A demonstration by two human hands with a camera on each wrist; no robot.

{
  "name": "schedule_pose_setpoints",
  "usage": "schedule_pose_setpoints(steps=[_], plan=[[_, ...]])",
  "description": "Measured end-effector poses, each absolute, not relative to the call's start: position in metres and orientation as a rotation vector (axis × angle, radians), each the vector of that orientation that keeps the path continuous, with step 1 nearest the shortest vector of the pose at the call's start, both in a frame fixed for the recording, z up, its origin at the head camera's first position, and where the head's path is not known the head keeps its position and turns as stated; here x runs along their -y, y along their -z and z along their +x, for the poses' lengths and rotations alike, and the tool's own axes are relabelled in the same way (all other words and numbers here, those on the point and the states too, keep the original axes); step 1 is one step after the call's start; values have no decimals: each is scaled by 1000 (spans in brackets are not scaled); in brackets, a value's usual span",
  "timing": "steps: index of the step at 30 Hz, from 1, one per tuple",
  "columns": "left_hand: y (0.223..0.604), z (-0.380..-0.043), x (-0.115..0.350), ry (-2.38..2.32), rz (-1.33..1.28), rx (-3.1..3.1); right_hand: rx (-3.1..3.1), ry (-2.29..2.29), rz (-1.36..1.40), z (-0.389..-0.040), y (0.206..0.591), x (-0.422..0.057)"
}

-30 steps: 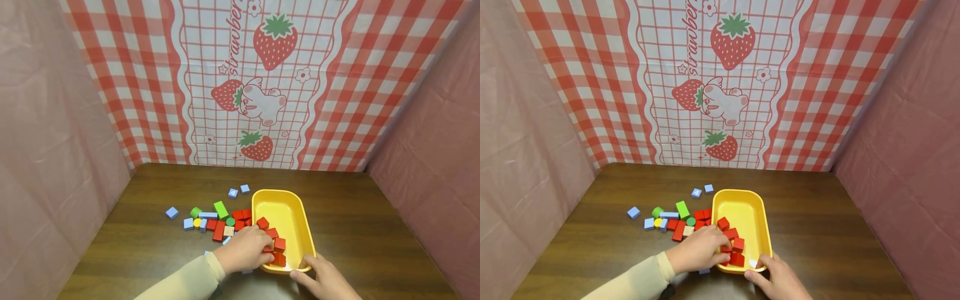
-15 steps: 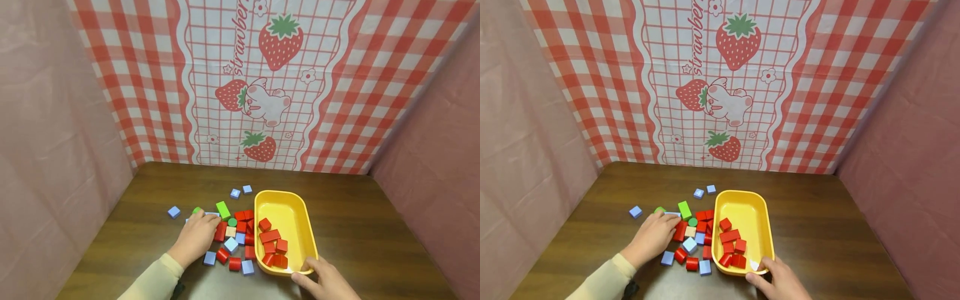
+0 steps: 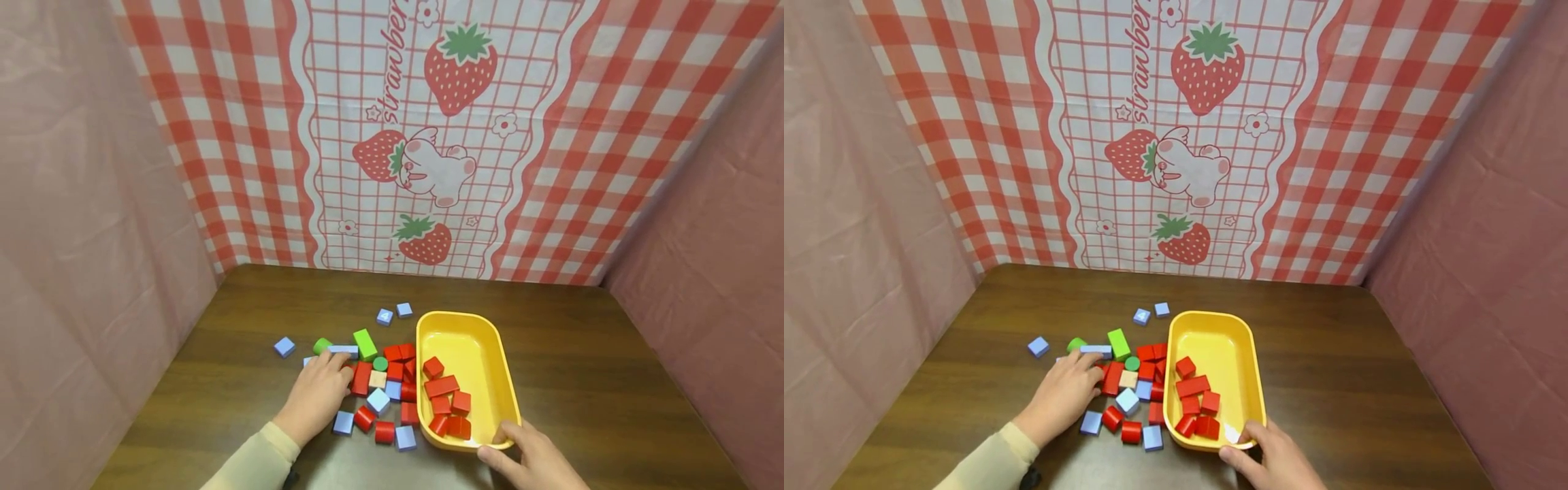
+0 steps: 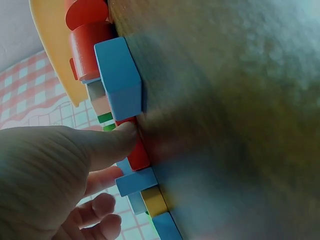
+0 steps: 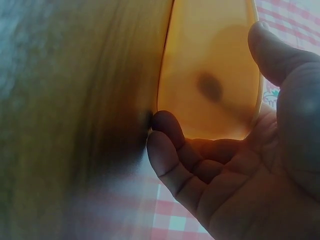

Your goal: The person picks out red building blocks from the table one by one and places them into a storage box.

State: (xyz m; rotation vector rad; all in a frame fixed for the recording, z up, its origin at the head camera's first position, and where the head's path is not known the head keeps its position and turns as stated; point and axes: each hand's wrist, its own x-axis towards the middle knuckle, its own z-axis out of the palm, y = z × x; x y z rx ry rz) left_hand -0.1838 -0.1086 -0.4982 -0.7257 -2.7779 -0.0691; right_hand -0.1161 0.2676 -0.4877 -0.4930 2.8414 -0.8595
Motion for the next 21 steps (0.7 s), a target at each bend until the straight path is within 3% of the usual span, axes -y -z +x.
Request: schedule_pose_setpoints(steps=[13,21], plan=[[495,-183,113,98,-754,2789,-2822,879,-480,-115,489,-266],[460,-182,101,271,-706,2755,-2874,836,-491,-115,488,-267]])
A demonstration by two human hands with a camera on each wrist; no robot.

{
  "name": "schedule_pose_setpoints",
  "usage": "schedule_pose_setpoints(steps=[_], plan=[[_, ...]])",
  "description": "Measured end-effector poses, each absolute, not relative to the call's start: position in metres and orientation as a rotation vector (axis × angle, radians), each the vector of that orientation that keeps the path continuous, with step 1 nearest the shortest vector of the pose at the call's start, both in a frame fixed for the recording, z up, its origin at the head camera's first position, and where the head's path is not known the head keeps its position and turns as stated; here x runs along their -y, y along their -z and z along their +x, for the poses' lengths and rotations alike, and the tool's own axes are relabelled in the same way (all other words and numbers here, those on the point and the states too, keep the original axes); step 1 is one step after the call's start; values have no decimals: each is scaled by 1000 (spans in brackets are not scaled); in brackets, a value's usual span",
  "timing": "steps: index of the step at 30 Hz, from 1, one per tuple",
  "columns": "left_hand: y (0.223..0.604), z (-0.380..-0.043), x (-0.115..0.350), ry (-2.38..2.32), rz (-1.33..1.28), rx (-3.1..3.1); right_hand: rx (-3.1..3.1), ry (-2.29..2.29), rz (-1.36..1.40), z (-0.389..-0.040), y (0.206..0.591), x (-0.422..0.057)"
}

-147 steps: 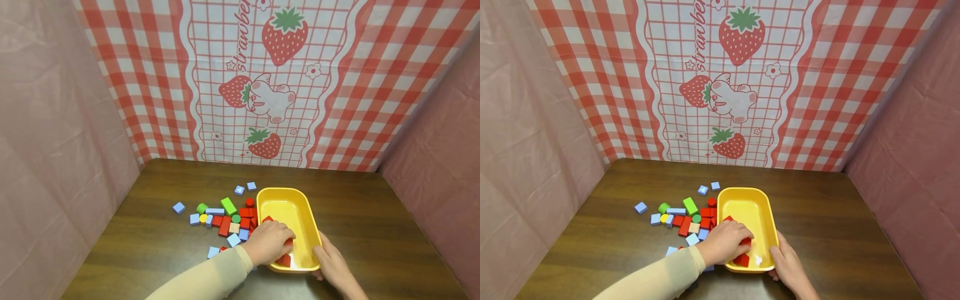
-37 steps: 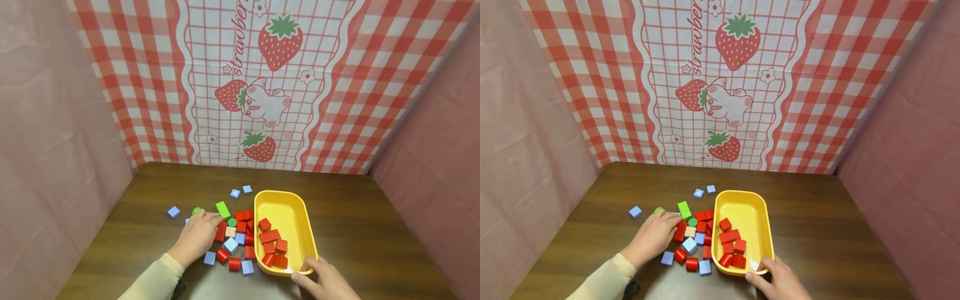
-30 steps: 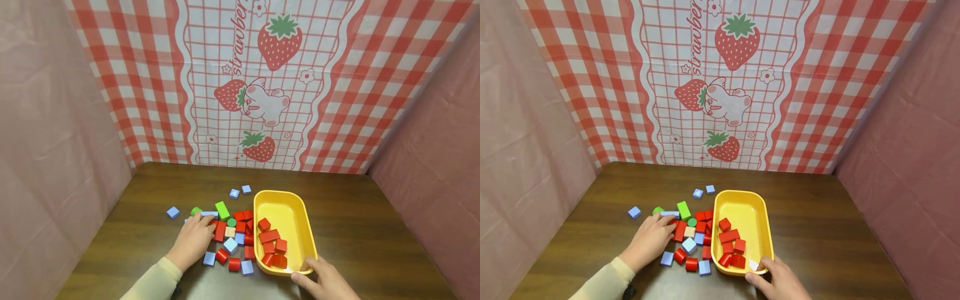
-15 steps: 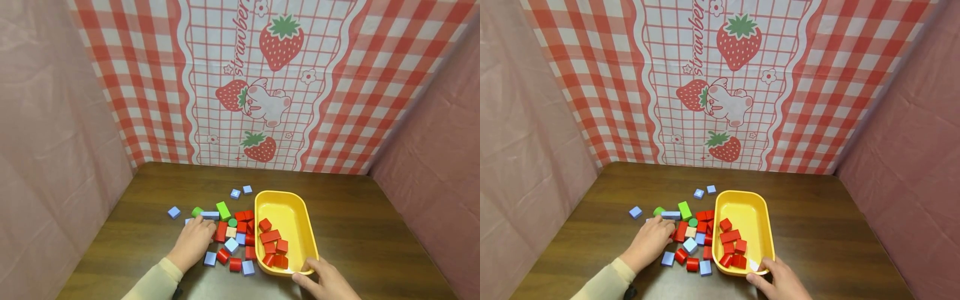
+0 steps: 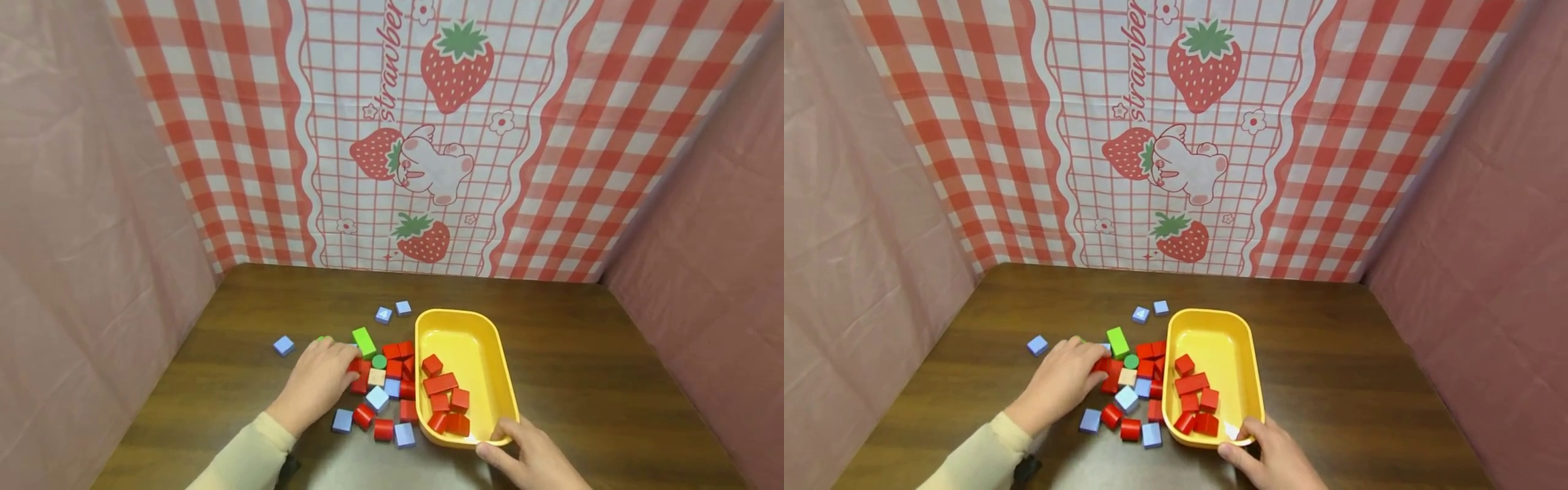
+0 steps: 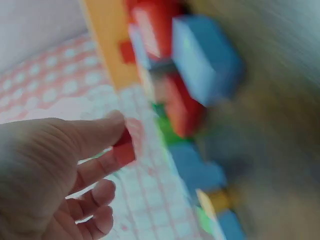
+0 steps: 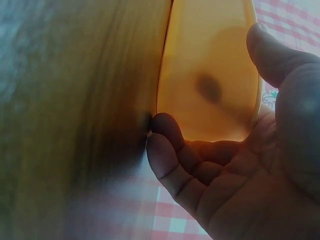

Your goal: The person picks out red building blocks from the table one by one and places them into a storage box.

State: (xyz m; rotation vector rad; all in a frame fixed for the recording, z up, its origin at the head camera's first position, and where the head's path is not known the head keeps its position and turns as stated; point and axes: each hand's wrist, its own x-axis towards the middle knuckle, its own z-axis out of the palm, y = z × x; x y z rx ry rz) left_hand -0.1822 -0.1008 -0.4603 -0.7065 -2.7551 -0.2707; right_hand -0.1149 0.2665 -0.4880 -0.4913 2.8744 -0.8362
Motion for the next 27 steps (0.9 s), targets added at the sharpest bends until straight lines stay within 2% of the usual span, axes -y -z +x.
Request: schedule_pose_setpoints(steps=[7,14,19,27], plan=[[438,-166,49,467,-923,2720,-2895,825,-509,-115,486,-266],[444,-159,6,451,-1132,2687,-2927,869,-559,-114,487,-265],[457,-159,-5,440,-1160,2715,-2906,869,-527,-114,489,-266],[460,-163,-13,487,-1053,2796,-2909,863,-518,-113,490,-267]])
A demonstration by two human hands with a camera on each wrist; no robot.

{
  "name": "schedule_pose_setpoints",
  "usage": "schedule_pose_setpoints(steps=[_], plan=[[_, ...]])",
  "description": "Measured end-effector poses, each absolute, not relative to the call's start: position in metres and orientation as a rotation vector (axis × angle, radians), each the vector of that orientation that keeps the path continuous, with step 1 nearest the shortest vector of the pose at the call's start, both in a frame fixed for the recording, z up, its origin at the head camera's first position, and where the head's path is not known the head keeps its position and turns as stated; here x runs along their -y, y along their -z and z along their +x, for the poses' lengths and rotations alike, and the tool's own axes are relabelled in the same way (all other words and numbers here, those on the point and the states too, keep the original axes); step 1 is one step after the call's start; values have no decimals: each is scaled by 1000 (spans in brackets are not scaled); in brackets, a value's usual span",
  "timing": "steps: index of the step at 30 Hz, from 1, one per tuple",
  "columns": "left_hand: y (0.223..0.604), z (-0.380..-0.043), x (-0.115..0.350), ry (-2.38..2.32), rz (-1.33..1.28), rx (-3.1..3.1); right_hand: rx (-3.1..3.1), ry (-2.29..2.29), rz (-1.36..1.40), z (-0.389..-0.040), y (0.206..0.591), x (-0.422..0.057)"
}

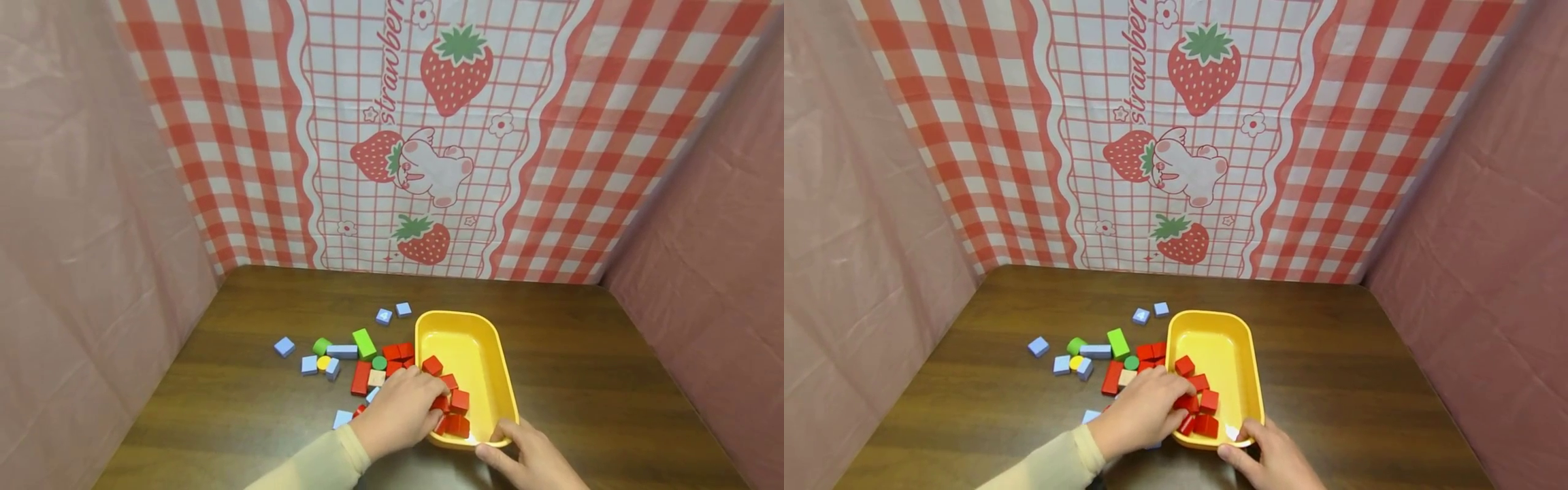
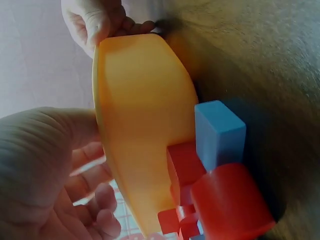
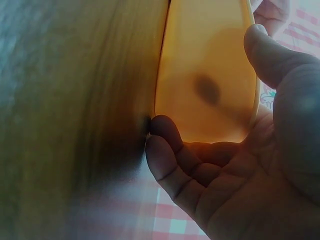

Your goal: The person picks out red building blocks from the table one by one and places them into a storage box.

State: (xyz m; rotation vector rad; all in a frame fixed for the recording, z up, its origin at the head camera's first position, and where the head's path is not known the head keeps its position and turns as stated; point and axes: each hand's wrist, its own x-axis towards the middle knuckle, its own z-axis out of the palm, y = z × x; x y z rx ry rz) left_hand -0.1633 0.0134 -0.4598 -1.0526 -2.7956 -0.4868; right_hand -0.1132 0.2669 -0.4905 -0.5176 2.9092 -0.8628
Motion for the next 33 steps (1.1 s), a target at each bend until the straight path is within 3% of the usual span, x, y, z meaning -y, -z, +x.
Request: schedule_pose_setpoints(steps=[21,33], plan=[[463,-161,-12,497,-940,2801,-2890,907,-527,-113,487,-265],[474,-175,62,509,-717,2758,-2844,912,-487,-113,489,-267]])
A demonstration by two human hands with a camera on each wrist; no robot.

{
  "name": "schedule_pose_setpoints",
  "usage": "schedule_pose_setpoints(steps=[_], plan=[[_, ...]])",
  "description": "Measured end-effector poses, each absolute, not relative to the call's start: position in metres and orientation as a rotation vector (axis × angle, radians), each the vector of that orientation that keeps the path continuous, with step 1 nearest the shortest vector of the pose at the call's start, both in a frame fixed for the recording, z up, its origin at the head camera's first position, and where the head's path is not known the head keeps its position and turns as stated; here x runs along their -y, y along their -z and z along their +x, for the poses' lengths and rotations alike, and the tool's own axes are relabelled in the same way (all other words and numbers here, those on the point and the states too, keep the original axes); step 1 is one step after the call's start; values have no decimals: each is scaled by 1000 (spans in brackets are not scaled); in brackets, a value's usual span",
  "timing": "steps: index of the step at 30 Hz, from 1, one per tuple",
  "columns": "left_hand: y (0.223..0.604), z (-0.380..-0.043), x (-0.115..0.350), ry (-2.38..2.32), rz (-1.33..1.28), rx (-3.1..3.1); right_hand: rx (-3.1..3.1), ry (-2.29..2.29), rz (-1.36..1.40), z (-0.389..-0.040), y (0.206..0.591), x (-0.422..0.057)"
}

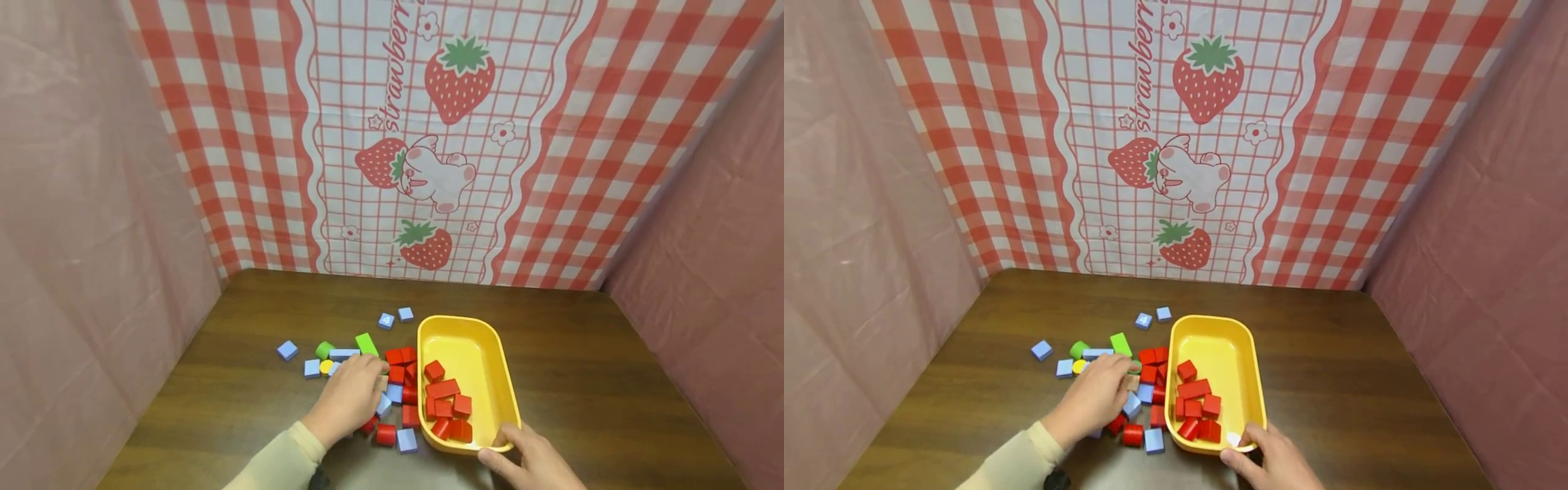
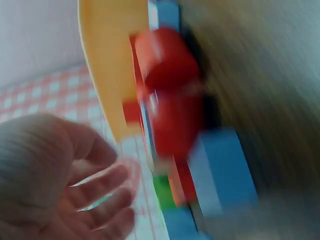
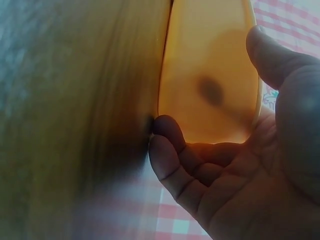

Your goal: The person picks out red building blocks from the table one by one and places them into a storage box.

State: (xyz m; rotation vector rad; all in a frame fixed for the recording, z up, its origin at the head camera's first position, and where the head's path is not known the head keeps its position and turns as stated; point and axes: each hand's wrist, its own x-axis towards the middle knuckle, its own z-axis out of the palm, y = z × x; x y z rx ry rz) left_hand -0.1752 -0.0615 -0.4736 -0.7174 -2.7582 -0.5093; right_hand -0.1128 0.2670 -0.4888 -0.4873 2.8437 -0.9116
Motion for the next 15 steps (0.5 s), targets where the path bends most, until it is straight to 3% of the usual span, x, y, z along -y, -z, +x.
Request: schedule_pose_setpoints(steps=[6,15], plan=[[482,-174,91,486,-703,2941,-2822,928,-487,-112,487,-269],[493,-181,97,366,-738,2941,-2831,882,-447,-113,487,-266]])
